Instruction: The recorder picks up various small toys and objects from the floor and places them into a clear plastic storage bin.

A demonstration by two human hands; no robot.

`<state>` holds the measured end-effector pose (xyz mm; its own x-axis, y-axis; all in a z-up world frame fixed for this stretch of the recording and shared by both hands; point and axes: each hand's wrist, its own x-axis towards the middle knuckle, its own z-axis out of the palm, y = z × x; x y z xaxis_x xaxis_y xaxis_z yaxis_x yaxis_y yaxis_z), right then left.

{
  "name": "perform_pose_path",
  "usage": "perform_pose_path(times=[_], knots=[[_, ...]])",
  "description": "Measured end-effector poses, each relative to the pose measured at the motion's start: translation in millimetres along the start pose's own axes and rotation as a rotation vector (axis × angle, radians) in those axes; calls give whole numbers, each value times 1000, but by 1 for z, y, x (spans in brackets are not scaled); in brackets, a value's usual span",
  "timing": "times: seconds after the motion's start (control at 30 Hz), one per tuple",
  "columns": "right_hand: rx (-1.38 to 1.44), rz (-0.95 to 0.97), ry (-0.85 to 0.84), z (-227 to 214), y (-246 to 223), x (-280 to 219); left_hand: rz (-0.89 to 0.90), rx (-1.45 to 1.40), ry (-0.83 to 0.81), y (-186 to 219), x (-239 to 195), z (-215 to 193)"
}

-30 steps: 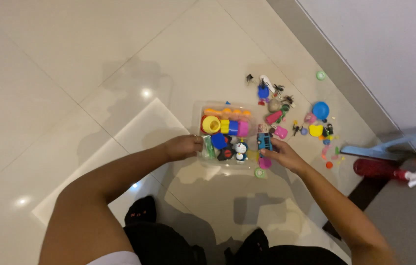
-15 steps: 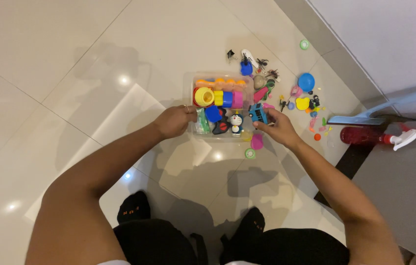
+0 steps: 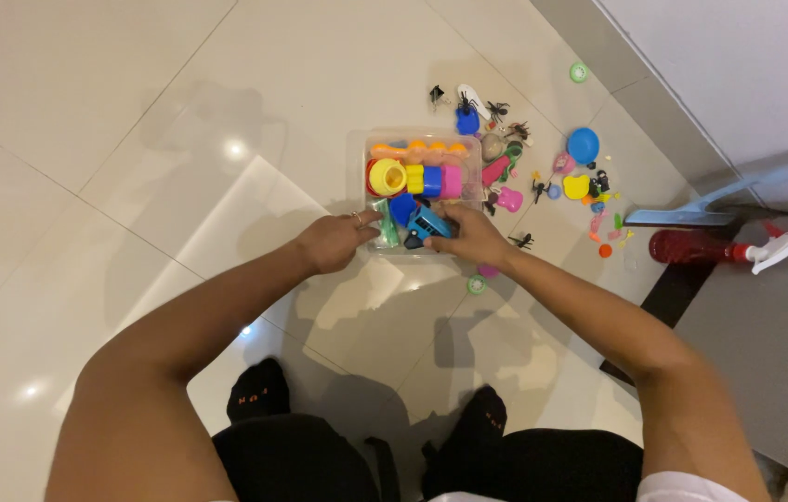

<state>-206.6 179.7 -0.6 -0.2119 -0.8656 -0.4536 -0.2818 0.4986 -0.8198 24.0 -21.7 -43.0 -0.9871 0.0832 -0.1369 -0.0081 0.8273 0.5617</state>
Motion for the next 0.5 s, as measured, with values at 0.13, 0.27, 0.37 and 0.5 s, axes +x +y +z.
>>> perform_pose_path(times=[0.13, 0.27, 0.37, 0.5], knots=[[-17, 117, 8, 24, 11, 16, -18, -2, -55, 8, -5, -13], [270, 173, -50, 47, 8, 25, -45, -75, 152, 8, -11, -25], [361, 199, -23, 58, 4, 30, -59, -90, 236, 9, -13, -29], [470, 200, 56, 67, -2, 36, -54, -94, 282, 7, -14, -23]])
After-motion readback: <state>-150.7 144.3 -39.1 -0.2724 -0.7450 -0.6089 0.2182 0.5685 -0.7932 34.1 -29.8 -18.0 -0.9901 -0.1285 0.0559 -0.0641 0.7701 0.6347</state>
